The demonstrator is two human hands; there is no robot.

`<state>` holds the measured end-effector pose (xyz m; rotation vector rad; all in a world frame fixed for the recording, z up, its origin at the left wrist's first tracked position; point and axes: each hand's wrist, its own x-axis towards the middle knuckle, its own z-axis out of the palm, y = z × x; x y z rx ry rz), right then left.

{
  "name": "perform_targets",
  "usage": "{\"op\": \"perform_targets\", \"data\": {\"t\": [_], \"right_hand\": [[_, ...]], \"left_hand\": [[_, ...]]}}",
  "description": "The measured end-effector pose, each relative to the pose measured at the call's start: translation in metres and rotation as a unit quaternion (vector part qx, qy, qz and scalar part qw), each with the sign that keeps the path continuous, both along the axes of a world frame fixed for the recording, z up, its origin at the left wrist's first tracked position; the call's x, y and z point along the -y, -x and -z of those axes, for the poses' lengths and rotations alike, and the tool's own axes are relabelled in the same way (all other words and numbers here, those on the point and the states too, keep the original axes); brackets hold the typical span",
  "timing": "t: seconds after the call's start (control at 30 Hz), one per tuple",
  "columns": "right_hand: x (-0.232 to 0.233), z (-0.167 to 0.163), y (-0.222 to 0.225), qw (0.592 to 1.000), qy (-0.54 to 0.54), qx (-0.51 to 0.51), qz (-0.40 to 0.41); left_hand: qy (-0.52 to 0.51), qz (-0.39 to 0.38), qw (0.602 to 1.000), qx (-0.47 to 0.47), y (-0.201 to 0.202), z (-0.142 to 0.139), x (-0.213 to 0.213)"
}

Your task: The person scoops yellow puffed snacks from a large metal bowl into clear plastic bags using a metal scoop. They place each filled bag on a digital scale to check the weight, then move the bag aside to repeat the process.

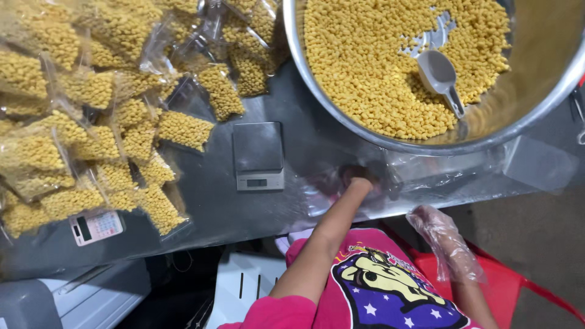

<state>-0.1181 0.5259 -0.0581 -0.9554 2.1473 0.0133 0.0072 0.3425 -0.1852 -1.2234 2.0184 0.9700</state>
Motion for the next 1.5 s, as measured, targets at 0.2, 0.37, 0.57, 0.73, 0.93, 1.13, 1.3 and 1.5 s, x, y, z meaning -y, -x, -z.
{"op": "perform_targets", "data": {"t": [0.2, 0.37, 0.57, 0.73, 0.93, 1.13, 1.3, 1.5], "right_hand": [[0.013, 0.018, 0.004, 0.998, -0.004, 0.031, -0.058], [0.04, 0.021, 0.008, 0.959, 0.18, 0.027, -0.218], [0.064, 0.003, 0.005, 0.964, 0.198, 0.057, -0.165], [0.086, 0.02, -0.015, 0.972, 0.171, 0.085, -0.14], [0.118, 0.059, -0.033, 0.942, 0.189, 0.13, -0.243], [0.152, 0.091, -0.055, 0.94, 0.074, 0.032, -0.331], [0.171, 0.067, -0.086, 0.94, 0.088, 0.012, -0.331], [0.186, 0.004, -0.12, 0.76, 0.519, 0.003, -0.391]], "left_hand": [[-0.024, -0.024, 0.999, 0.022, 0.002, -0.013, 0.002], [-0.042, -0.051, 0.996, 0.068, 0.009, -0.008, -0.003], [-0.121, -0.126, 0.975, -0.139, -0.017, 0.015, -0.01], [-0.051, -0.217, 0.93, -0.291, -0.055, 0.01, -0.03], [0.1, -0.177, 0.915, -0.349, -0.085, -0.027, -0.035], [0.183, -0.141, 0.942, -0.245, -0.106, -0.026, -0.024], [0.233, -0.219, 0.92, -0.225, -0.133, -0.041, 0.002], [0.17, -0.33, 0.88, -0.294, -0.173, -0.078, 0.048]]}}
